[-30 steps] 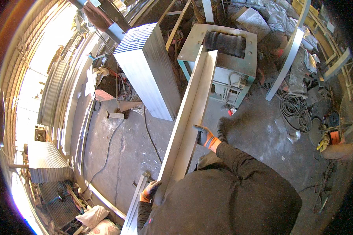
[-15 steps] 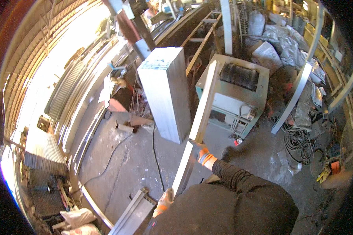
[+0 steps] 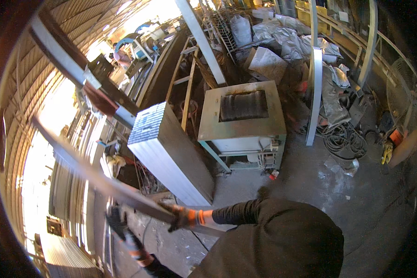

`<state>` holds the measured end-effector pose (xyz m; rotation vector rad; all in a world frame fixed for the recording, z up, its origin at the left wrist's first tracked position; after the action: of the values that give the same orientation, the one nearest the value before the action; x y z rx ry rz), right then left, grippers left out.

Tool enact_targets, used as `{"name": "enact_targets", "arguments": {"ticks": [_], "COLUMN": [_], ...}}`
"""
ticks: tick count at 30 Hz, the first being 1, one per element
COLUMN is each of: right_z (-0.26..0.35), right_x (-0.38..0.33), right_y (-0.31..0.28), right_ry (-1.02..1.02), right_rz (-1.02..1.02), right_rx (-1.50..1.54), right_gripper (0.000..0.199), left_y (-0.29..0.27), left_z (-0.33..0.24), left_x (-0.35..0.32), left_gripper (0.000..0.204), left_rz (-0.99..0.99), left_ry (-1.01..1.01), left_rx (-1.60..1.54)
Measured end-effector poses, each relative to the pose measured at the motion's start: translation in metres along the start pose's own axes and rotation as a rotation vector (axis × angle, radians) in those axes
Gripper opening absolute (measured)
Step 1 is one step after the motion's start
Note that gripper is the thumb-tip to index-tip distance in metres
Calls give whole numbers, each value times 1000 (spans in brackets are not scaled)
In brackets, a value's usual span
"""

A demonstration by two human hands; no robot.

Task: The person repeatedly feeds long metal sheets through a benchtop grinding or polishing machine, flipping and repositioning each sheet to smooth its surface. Finished sheets are stacked nearby. The person wears gloves and handles the sheets by hand.

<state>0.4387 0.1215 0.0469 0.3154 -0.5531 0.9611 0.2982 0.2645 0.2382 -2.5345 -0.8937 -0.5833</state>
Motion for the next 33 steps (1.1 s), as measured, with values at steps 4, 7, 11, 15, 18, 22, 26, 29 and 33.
{"name": "enact_targets", "arguments": {"ticks": [4, 7, 11, 15, 18, 22, 26, 29, 33], "right_z": [-49, -80, -122, -162, -187, -267, -293, -243, -114], "right_x": [21, 41, 61, 101, 139, 80, -76, -254, -414], "right_y": [-36, -92, -113, -108, -125, -172, -280, -341, -293], "right_ry": [58, -98, 396, 682, -185, 475, 688, 1608, 1854], "right_rz": [160, 156, 168, 134, 342, 356, 418, -160, -689], "right_rx": [11, -61, 695, 883, -141, 37, -875, -920, -955], "right_gripper": [141, 137, 82, 70, 80, 86, 85, 83, 86], "left_y": [-21, -31, -32, 7, 28, 12, -38, -57, -54], "left_z": [-12, 6, 57, 74, 86, 198, 378, 506, 637], "left_x": [105, 163, 178, 229, 266, 314, 329, 311, 301], "left_gripper": [99, 79, 62, 99, 82, 72, 83, 93, 107], "left_rz": [-313, -230, -314, -368, -207, -109, -75, -75, -87], "left_ry": [-19, 136, -185, -175, -128, -229, -366, -344, -538], "left_rx": [116, 692, 557, 149, 252, 113, 111, 33, 238]}}
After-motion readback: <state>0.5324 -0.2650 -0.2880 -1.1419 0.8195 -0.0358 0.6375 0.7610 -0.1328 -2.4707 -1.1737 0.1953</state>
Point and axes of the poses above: each hand's wrist, its own x-axis towards the middle knuckle, its own y-axis out of the palm, z = x × y, the point moved 4 cm from there along x, towards the middle knuckle, and after that the axes turned 7 degrees about -y, right-handed, at the moved point
